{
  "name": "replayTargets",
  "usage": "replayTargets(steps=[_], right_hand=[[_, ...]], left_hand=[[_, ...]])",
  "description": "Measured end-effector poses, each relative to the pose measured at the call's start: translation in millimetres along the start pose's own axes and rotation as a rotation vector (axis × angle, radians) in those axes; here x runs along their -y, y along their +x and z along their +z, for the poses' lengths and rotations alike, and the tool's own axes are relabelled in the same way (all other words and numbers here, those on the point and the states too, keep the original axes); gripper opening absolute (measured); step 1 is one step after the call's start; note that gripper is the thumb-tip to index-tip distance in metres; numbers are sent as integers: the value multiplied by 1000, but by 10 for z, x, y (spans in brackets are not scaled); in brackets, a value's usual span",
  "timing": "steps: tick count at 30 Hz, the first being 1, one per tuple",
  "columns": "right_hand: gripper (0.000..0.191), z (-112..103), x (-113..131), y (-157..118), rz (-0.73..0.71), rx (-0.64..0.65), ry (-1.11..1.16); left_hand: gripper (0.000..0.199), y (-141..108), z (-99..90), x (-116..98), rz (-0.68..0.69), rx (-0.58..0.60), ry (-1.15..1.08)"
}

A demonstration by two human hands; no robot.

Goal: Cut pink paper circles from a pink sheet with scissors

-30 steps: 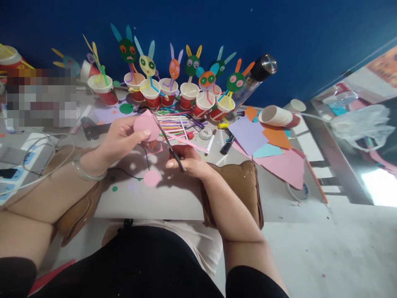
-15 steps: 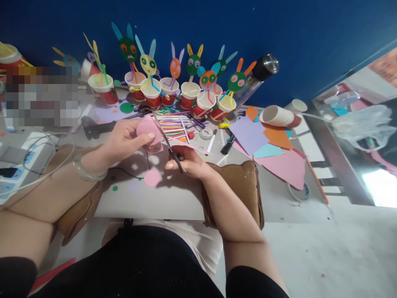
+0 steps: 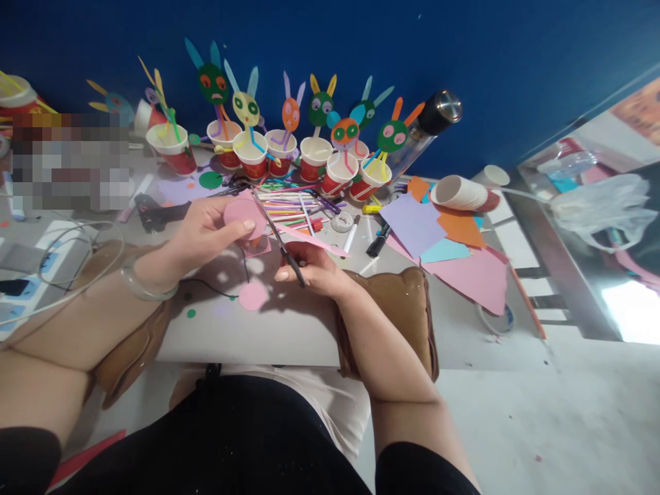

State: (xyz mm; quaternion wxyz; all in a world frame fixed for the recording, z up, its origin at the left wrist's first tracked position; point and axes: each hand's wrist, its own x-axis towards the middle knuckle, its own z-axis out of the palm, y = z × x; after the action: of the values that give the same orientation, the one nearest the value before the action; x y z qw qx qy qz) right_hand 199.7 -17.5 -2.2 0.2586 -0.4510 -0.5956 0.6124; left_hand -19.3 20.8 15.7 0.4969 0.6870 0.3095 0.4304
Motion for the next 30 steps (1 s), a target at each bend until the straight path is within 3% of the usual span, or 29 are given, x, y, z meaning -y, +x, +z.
replayTargets(steps=[12,23,30], right_hand=[[65,-26,-69,18,-28,-15,-66],[70,-38,-52,17,-22,66,-100],[71,-29,-57,28,-60,51,-95]], left_hand=[[20,-6,13,4,-55,-17,-81],[20,-1,-5,17,12,67,15],[19,2,-7,1,27,53,58]])
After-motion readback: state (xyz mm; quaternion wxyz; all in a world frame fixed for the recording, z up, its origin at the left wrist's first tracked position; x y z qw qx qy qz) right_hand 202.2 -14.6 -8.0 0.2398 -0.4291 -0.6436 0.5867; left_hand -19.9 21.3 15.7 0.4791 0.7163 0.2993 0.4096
